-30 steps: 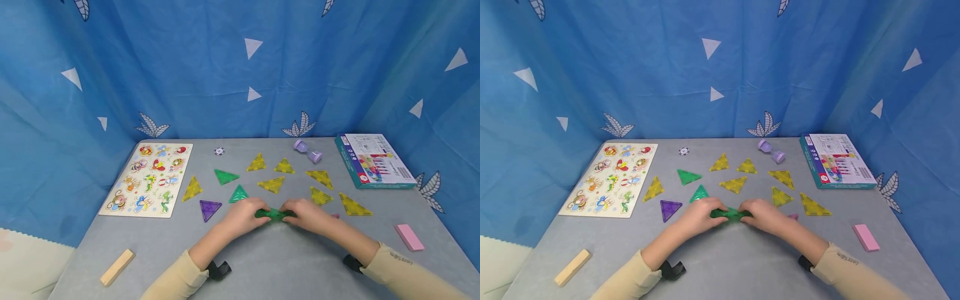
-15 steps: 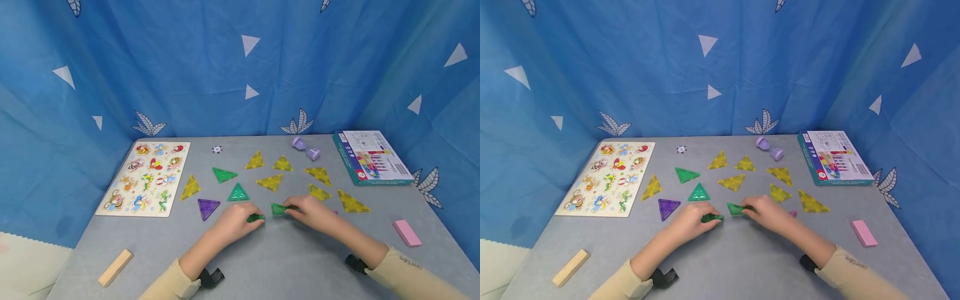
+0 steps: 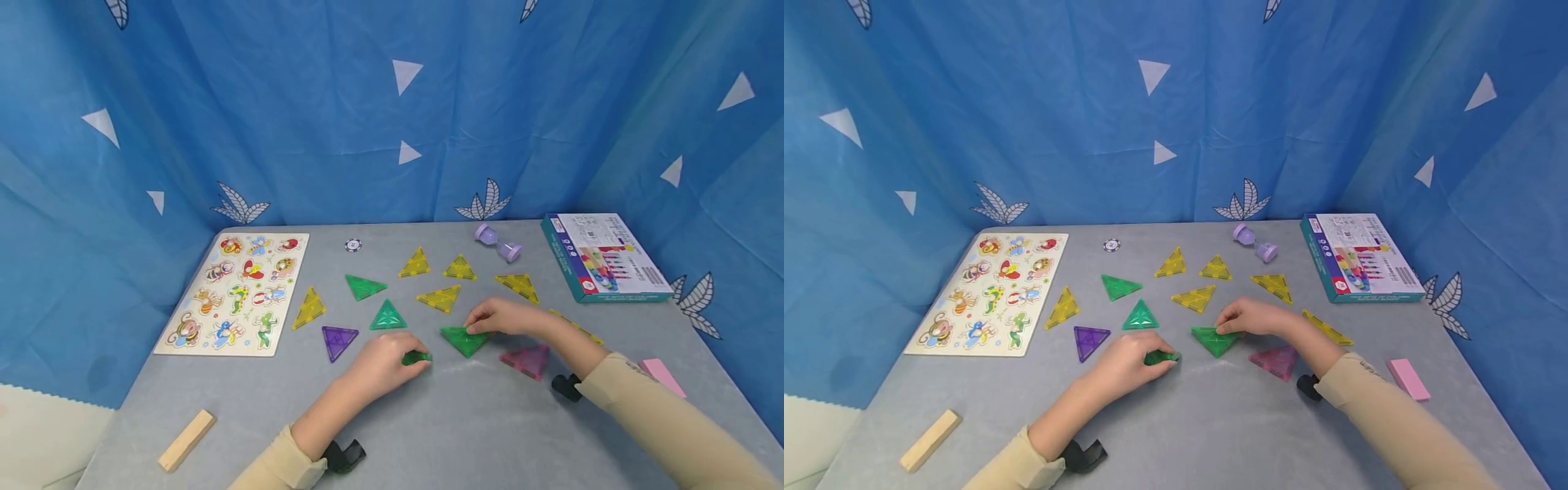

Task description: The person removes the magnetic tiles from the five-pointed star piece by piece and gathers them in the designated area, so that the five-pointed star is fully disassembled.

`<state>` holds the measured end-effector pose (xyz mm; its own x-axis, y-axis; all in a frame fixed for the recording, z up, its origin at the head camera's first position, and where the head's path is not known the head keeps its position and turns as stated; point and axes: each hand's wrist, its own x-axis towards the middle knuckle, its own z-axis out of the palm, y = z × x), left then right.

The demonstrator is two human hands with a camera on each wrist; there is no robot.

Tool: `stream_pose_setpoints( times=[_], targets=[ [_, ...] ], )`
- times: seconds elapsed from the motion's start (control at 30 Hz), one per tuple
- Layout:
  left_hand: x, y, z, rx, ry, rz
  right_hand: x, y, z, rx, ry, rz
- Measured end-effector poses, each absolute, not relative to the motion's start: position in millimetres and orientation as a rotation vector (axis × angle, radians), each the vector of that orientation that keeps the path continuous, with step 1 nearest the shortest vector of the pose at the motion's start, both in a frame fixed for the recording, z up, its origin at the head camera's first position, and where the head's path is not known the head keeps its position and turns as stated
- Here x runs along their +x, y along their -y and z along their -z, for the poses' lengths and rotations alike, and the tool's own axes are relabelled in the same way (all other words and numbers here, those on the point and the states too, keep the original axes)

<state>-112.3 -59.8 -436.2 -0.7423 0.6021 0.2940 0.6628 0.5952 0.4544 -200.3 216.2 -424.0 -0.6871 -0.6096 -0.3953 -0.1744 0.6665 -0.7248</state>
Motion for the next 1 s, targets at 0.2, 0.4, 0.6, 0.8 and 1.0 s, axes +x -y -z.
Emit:
stream_pose_setpoints(
  times=[0.2,0.4,0.6,0.8,1.0],
  targets=[
    [-112,59,437,-1.079,2.714,0.853,-192,-206,421,-0.723,-2.465,0.771],
    [-109,60,436,-1.035,2.718,0.878,-155,-174,415,-0.998,-2.702,0.62],
    [-102,63,434,-0.868,2.825,0.853,-126,-143,423,-1.191,-2.672,0.634],
    [-92,69,433,-0.719,2.893,0.683,-117,-132,431,-1.224,-2.723,0.728],
    [-89,74,434,-0.743,2.862,0.73,-112,-125,435,-1.277,-2.774,0.771]
  ],
)
